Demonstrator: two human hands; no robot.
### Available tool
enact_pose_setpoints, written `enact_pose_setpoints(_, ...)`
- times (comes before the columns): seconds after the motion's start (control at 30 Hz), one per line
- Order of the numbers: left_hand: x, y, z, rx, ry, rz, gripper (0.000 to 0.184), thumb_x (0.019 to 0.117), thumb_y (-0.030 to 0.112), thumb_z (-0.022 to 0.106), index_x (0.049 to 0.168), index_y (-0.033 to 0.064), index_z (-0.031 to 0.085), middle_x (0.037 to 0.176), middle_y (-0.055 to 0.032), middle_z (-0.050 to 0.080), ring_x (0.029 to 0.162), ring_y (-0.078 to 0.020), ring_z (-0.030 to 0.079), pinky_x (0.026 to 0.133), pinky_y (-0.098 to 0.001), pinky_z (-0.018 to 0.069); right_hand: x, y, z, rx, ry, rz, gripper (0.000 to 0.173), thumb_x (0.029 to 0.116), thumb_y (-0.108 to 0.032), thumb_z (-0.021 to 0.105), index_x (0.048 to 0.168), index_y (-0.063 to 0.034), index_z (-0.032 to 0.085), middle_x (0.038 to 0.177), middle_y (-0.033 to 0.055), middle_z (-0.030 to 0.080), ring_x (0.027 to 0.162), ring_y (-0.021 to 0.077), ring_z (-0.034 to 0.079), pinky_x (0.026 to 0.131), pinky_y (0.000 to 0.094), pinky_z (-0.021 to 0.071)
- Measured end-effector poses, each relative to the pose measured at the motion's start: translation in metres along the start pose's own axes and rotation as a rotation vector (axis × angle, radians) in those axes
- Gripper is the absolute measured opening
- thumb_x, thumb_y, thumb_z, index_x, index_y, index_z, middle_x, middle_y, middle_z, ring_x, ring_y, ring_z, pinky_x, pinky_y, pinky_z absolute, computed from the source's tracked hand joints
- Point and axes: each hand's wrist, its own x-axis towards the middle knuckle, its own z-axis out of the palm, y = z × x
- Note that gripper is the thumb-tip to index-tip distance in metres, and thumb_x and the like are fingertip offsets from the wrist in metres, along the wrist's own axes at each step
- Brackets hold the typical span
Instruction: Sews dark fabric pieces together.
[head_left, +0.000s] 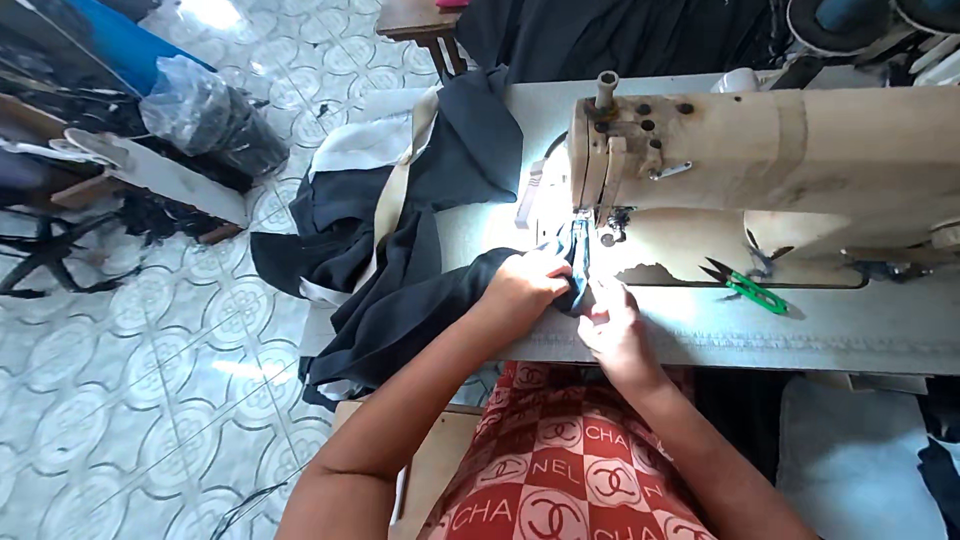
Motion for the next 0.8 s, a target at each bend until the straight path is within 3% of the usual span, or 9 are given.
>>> enact_pose_setpoints(0.03, 0.000, 0.001, 0.002, 0.000, -0.002, -0.002, 0.021, 0.0940, 0.000, 0.062, 0.098, 0.0123, 0.079, 0.120, -0.0012, 0.073, 0.108, -0.0240, 0.068, 0.081, -0.0466, 0.0548, 0.002, 0.003, 0.001, -0.208, 0.022, -0.120, 0.048, 0.0865, -0.004, 0.068, 0.134, -0.0017, 0.065, 0.131, 0.0178, 0.066, 0.110, 0.0266, 0.069, 0.090, 0.0395, 0.0589)
enact_pose_setpoints(0.07, 0.001, 0.001, 0.002, 0.003, 0.001, 0.000, 0.021, 0.0942, 0.000, 0.061, 0.098, 0.0118, 0.079, 0.119, -0.0017, 0.073, 0.107, -0.0243, 0.068, 0.081, -0.0466, 0.0552, 0.004, 0.008, 0.002, -0.340, 0.047, -0.233, 0.042, 0.0871, -0.005, 0.068, 0.129, -0.0066, 0.071, 0.129, 0.0175, 0.068, 0.114, 0.0319, 0.068, 0.092, 0.0442, 0.0582)
enact_pose_setpoints(0.17, 0.000, -0.002, -0.001, 0.047, 0.004, -0.009, 0.018, 0.0934, 0.001, 0.064, 0.097, 0.0118, 0.078, 0.115, -0.0031, 0.074, 0.103, -0.0252, 0.069, 0.076, -0.0460, 0.0553, 0.007, 0.026, 0.008, -0.467, 0.104, -0.392, 0.019, 0.0931, -0.013, 0.065, 0.106, -0.0102, 0.079, 0.112, 0.0095, 0.076, 0.107, 0.0307, 0.071, 0.089, 0.0467, 0.0587)
enact_pose_setpoints(0.33, -0.001, -0.007, 0.003, 0.101, 0.017, -0.023, 0.016, 0.0941, 0.003, 0.063, 0.099, 0.0117, 0.076, 0.107, -0.0049, 0.073, 0.098, -0.0272, 0.068, 0.074, -0.0478, 0.0533, 0.002, 0.039, 0.011, -0.431, 0.148, -0.386, 0.020, 0.0962, -0.018, 0.064, 0.106, -0.0116, 0.080, 0.111, 0.0075, 0.077, 0.109, 0.0286, 0.071, 0.093, 0.0461, 0.0567)
enact_pose_setpoints(0.47, 0.002, -0.005, 0.009, 0.089, 0.057, -0.013, 0.030, 0.0976, 0.002, 0.059, 0.116, 0.0174, 0.077, 0.099, -0.0090, 0.070, 0.095, -0.0300, 0.067, 0.074, -0.0483, 0.0520, 0.005, 0.040, 0.007, -0.422, 0.110, -0.411, 0.020, 0.0972, -0.018, 0.063, 0.104, -0.0107, 0.080, 0.115, 0.0056, 0.077, 0.109, 0.0258, 0.071, 0.094, 0.0432, 0.0567)
enact_pose_setpoints(0.63, 0.004, -0.001, 0.014, 0.117, 0.032, -0.036, 0.034, 0.0979, 0.001, 0.057, 0.118, 0.0190, 0.076, 0.102, -0.0089, 0.070, 0.099, -0.0298, 0.066, 0.076, -0.0482, 0.0511, 0.013, 0.037, 0.001, -0.397, 0.052, -0.415, 0.020, 0.0899, -0.022, 0.064, 0.094, -0.0080, 0.078, 0.121, 0.0092, 0.073, 0.118, 0.0309, 0.066, 0.098, 0.0474, 0.0538)
enact_pose_setpoints(0.8, 0.005, 0.001, 0.015, 0.144, 0.038, -0.078, 0.036, 0.0986, 0.001, 0.056, 0.125, 0.0193, 0.073, 0.101, -0.0091, 0.071, 0.099, -0.0297, 0.067, 0.075, -0.0480, 0.0510, 0.018, 0.037, 0.004, -0.442, 0.050, -0.466, 0.021, 0.0895, -0.023, 0.062, 0.089, -0.0054, 0.075, 0.127, 0.0137, 0.071, 0.120, 0.0321, 0.066, 0.101, 0.0486, 0.0522)
